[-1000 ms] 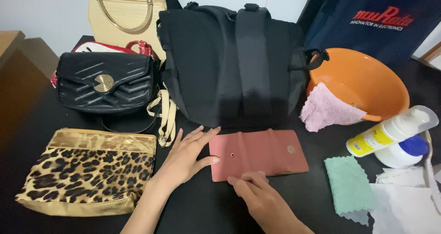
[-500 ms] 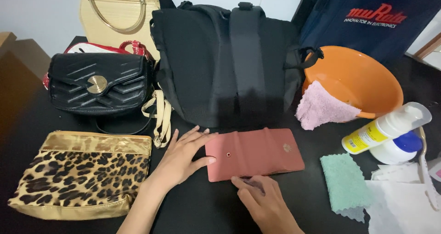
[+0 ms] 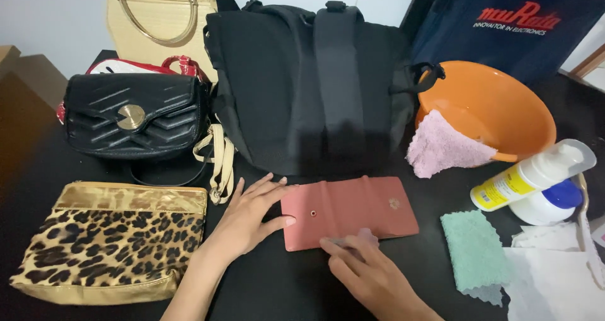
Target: Cleaning a pink leather wallet using a cloth and cleaning solution, including wiping the exterior and interior compartments.
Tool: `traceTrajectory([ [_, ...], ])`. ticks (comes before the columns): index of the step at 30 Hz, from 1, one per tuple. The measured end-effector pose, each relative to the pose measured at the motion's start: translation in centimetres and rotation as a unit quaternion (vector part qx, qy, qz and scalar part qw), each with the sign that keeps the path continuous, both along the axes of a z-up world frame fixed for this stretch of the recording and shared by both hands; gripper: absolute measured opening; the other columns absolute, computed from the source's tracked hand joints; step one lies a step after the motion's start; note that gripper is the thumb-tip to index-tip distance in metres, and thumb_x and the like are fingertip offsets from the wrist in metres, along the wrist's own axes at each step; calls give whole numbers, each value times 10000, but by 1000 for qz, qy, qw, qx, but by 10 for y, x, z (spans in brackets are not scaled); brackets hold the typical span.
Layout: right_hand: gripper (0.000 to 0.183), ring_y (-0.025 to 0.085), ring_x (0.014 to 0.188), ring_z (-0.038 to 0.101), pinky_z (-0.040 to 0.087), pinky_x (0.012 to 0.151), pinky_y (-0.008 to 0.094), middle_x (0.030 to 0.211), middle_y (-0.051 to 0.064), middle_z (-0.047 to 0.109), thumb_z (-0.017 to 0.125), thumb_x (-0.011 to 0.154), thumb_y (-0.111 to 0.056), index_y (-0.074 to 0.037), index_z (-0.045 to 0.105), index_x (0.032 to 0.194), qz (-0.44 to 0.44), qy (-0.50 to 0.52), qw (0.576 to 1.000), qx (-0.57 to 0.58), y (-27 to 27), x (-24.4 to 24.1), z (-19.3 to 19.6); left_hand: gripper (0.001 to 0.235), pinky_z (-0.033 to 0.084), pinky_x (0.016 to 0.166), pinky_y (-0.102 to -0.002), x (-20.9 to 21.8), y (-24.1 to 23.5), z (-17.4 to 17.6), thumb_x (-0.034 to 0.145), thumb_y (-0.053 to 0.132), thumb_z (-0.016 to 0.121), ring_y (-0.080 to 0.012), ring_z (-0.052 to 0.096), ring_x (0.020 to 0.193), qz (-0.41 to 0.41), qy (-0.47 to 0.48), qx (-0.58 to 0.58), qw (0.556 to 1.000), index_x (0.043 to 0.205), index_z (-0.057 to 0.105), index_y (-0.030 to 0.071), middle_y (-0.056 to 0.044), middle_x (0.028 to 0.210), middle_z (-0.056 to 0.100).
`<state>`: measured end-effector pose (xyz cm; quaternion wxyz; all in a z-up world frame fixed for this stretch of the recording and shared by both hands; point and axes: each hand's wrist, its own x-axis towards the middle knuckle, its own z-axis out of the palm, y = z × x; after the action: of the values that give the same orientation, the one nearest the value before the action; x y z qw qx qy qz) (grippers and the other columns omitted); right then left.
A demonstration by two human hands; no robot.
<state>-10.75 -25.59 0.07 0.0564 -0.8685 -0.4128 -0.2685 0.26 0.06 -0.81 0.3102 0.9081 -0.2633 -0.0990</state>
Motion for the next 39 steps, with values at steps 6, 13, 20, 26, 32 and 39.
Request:
traceTrajectory([
  [6, 91, 293, 1059, 602, 538, 922, 479, 1291, 153, 689, 676, 933, 5, -26, 631, 1005, -12, 94, 995, 33, -13, -6, -5, 616, 58, 1221, -619, 2, 0, -1, 949, 466, 641, -265, 236, 1559, -4, 1, 12, 1000, 1505, 507, 236, -57, 1611, 434],
  [13, 450, 227, 919, 612, 560, 861, 361, 888, 97, 648, 632, 922, 71, 14, 613, 1368, -93, 142, 974, 147, -25, -12, -29, 590, 69, 1222, -611, 0, 1, 0, 945, 460, 652, -266, 248, 1556, -1, -7, 0, 1000, 1482, 539, 245, -63, 1599, 453],
  [20, 512, 276, 980, 592, 527, 897, 440, 893, 86, 696, 640, 921, 57, 42, 545, 1424, -67, 100, 991, 51, -41, -11, -31, 585, 65, 1223, -610, -1, -1, 2, 948, 447, 655, -263, 248, 1558, -1, 1, 0, 1000, 1490, 535, 263, -54, 1601, 451],
  [26, 256, 266, 1019, 605, 530, 939, 416, 1149, 86, 707, 605, 935, 28, -14, 629, 1186, -90, 42, 995, -30, -57, -11, -26, 584, 61, 1227, -603, -2, -2, 7, 949, 429, 662, -257, 236, 1565, 1, 13, 1, 1000, 1495, 529, 271, -51, 1608, 443],
  [32, 101, 254, 1113, 603, 533, 1000, 376, 1333, 112, 684, 556, 981, -17, -70, 610, 914, -114, 13, 993, -12, -57, -17, -7, 584, 58, 1229, -600, 1, -1, 1, 948, 442, 655, -260, 239, 1561, 0, 8, 12, 1000, 1495, 529, 283, -39, 1606, 445],
  [39, 208, 216, 1136, 627, 519, 1014, 330, 1287, 71, 714, 536, 993, -3, -9, 682, 1141, -119, 11, 992, 51, -64, -19, 0, 598, 56, 1226, -607, 0, -1, 3, 947, 437, 664, -250, 235, 1565, 0, 8, 10, 1000, 1499, 522, 258, -42, 1610, 440],
])
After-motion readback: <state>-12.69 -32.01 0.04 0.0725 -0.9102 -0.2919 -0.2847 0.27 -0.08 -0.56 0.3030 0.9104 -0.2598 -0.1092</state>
